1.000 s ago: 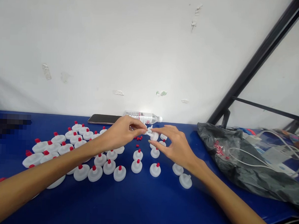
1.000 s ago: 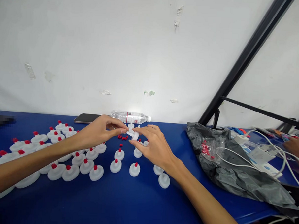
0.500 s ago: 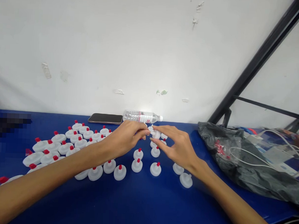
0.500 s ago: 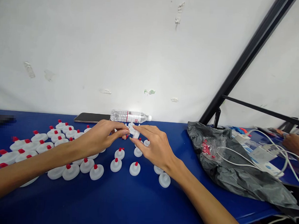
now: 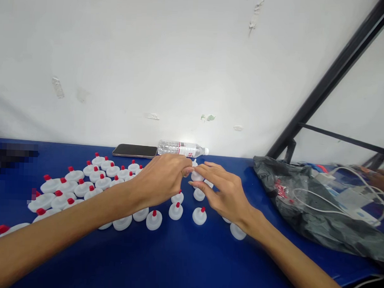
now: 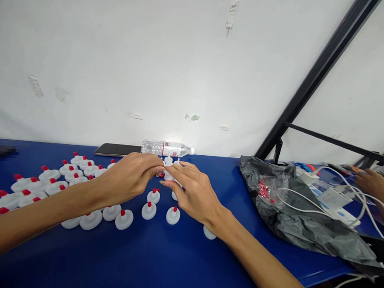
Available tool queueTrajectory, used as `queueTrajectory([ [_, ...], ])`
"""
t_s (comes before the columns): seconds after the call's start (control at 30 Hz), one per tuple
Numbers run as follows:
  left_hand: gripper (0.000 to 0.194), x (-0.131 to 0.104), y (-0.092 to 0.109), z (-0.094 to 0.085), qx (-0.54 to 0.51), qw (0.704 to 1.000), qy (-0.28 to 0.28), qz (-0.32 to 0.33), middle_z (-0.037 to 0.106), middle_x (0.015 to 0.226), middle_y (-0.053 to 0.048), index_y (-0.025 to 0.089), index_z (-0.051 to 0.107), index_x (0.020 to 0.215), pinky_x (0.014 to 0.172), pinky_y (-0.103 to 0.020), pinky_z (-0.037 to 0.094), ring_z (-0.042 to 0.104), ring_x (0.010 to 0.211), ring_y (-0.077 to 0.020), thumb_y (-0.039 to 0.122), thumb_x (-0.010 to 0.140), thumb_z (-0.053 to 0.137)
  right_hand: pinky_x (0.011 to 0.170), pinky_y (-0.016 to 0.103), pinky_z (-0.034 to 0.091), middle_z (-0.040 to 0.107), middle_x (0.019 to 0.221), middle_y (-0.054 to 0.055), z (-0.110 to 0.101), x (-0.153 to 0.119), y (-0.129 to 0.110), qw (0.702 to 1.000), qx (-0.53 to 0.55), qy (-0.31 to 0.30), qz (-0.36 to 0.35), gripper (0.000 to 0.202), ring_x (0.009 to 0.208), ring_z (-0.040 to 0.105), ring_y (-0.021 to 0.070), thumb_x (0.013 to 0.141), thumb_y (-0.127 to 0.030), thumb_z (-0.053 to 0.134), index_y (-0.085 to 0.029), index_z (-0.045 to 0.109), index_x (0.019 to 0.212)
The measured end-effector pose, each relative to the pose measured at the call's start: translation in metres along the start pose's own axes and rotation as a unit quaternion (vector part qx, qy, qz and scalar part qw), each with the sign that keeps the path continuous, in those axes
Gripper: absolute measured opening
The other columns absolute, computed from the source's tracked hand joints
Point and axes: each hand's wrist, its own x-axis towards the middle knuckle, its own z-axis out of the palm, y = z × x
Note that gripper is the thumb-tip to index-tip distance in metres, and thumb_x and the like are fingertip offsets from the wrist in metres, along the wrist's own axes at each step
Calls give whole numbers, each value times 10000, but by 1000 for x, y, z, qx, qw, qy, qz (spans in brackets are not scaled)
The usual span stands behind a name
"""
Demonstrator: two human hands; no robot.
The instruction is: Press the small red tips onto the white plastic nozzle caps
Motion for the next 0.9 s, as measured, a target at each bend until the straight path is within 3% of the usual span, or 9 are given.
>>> queueTrajectory([
  [0.17,443,1,-9,1,6,999,-34,-17,706,777,-39,191,702,865,647,-312,443,627,702,-184,353,1098,361,897,429,587,811,1095,43,-10,11,-1,991,-23,-47,127,170,1019,758,291,969,-301,656,-259,739,1110],
  [0.3,335,-1,-28,12,34,996,-77,2,756,950,-95,182,758,1030,747,-333,483,677,877,-239,233,1048,427,778,383,552,797,957,34,-25,17,7,981,-20,-79,175,118,842,745,249,968,-287,615,-226,697,1027],
  [0.43,317,-4,-40,22,49,990,-131,30,769,943,-103,186,790,1032,804,-369,481,663,942,-276,149,1004,477,680,314,522,776,865,-8,-44,18,19,971,12,-182,157,74,755,715,200,954,-255,635,-240,708,949],
  [0.57,292,-6,-42,24,31,986,-159,40,773,1089,-70,246,790,1083,884,-363,486,670,1057,-269,175,1020,514,670,301,512,765,833,-25,-58,14,30,952,33,-282,117,31,767,697,204,878,-259,751,-282,762,896],
  [0.73,308,-7,-42,22,13,984,-173,34,741,1127,-73,265,790,1088,877,-337,497,670,1080,-259,178,1022,503,740,304,535,755,910,-8,-59,12,38,935,65,-337,88,35,868,703,206,863,-324,799,-290,791,858],
  [0.9,282,-6,-40,22,-3,983,-180,36,745,1071,-52,275,801,1063,884,-311,504,679,1048,-235,181,1011,540,668,277,529,768,885,-16,-56,11,41,923,96,-359,102,53,803,707,182,885,-334,791,-285,804,871],
])
